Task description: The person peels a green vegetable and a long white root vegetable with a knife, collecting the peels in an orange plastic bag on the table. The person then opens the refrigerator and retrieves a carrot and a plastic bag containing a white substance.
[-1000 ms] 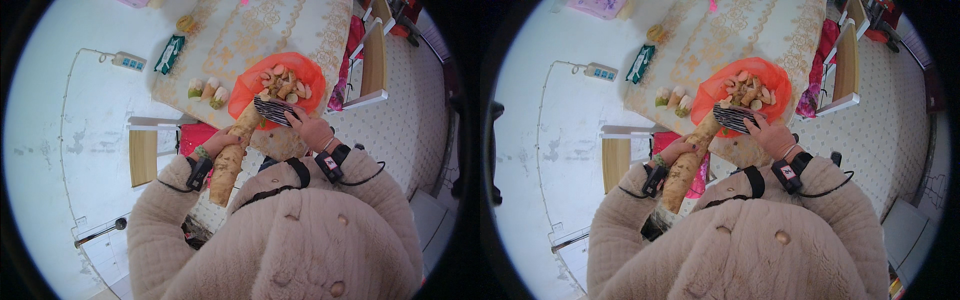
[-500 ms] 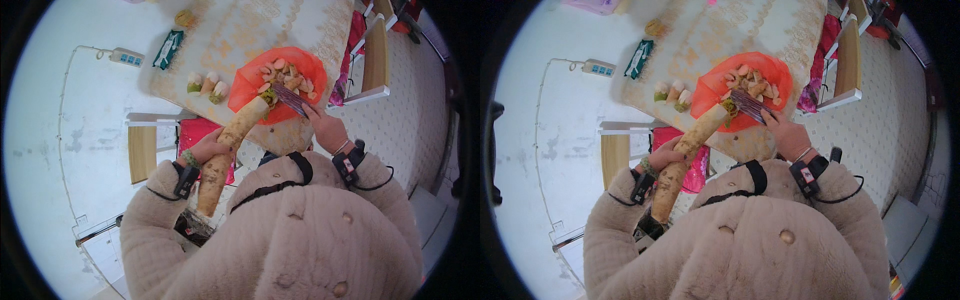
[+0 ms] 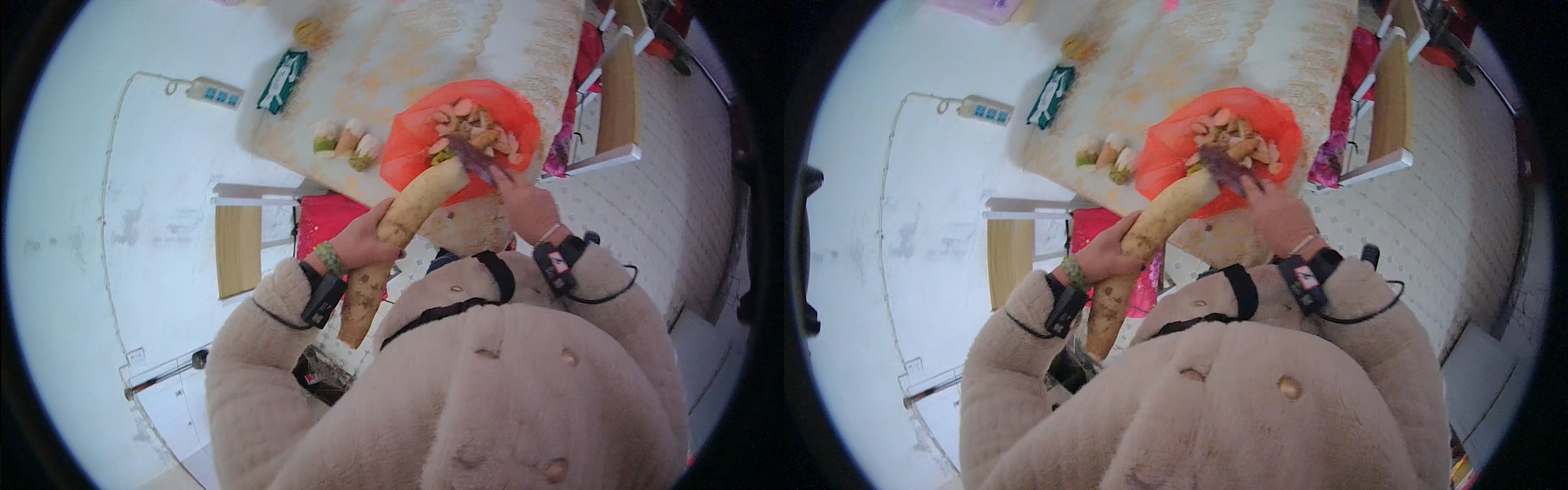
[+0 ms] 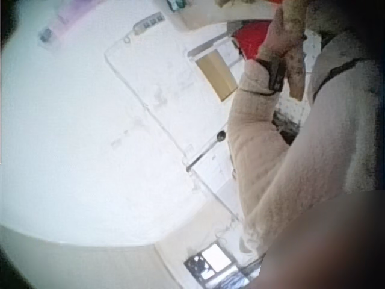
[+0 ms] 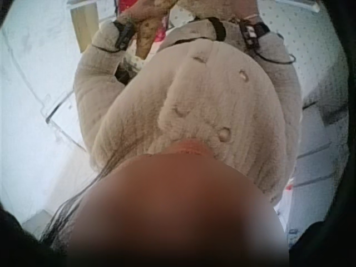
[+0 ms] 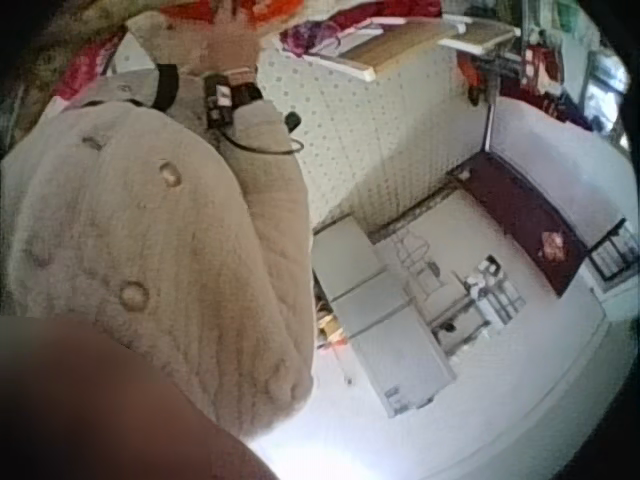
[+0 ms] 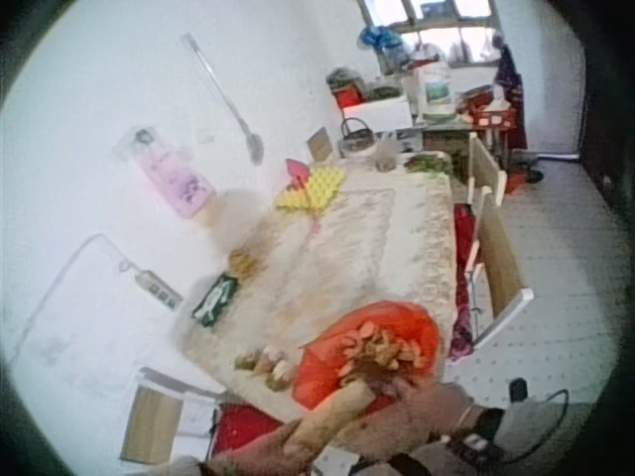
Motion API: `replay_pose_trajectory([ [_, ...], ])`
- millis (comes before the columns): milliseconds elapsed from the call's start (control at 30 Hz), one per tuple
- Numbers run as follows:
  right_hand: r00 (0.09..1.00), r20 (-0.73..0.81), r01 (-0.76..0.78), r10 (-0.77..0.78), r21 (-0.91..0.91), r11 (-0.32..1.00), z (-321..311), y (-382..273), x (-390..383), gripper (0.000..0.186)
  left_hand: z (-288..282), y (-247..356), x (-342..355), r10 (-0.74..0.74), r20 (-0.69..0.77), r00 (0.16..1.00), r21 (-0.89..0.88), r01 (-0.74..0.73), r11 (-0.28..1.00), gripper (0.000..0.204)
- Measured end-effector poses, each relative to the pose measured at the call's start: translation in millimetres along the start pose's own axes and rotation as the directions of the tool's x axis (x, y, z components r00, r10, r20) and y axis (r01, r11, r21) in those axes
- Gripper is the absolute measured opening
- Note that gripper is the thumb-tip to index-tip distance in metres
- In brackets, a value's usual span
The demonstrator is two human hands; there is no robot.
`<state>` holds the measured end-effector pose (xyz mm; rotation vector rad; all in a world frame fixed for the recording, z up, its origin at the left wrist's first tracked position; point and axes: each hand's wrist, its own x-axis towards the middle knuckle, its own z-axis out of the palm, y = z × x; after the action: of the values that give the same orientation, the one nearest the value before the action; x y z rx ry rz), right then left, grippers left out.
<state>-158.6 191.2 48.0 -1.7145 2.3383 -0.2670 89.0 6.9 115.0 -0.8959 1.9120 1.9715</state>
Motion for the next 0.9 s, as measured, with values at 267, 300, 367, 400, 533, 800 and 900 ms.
replay_pose_trajectory([
  [267, 0.983, -0.059, -0.119, 0.175, 0.521, 0.845, 8.7, 24.3, -4.6, 0.06, -29.6, -16.9, 47.1, 0.347, -0.234, 0.908, 0.123, -0.327, 0.937, 0.064],
  [300, 0.982, -0.097, -0.08, 0.16, 0.552, 0.83, 9.2, 25.6, -4.2, 0.06, -32.1, -14.5, 54.5, 0.358, -0.313, 0.88, 0.176, -0.317, 0.932, 0.061],
  [367, 0.972, -0.127, -0.073, 0.196, 0.631, 0.772, 8.4, 27.2, -4.2, 0.06, -34.0, -4.4, 65.8, 0.435, -0.442, 0.785, 0.131, -0.423, 0.897, 0.056],
  [400, 0.968, -0.115, -0.087, 0.223, 0.68, 0.728, 6.9, 27.6, -4.8, 0.058, -33.9, 2.5, 69.2, 0.424, -0.511, 0.748, 0.048, -0.468, 0.883, 0.054],
  [533, 0.948, -0.006, -0.204, 0.32, 0.759, 0.618, -4.4, 29.8, -12.6, 0.055, -33.5, 31.6, 76.3, 0.383, -0.443, 0.81, -0.629, -0.586, 0.511, 0.048],
  [800, 0.887, 0.1, -0.286, 0.451, 0.885, 0.367, -5.5, 36.8, -27.8, 0.056, -29.1, 24.8, 81.4, 0.465, -0.243, 0.851, -0.807, -0.444, 0.39, 0.054],
  [900, 0.889, 0.105, -0.282, 0.446, 0.893, 0.35, -2.5, 38.3, -30.5, 0.057, -10.7, 18.6, 77.5, 0.362, -0.268, 0.893, -0.809, -0.413, 0.418, 0.058],
])
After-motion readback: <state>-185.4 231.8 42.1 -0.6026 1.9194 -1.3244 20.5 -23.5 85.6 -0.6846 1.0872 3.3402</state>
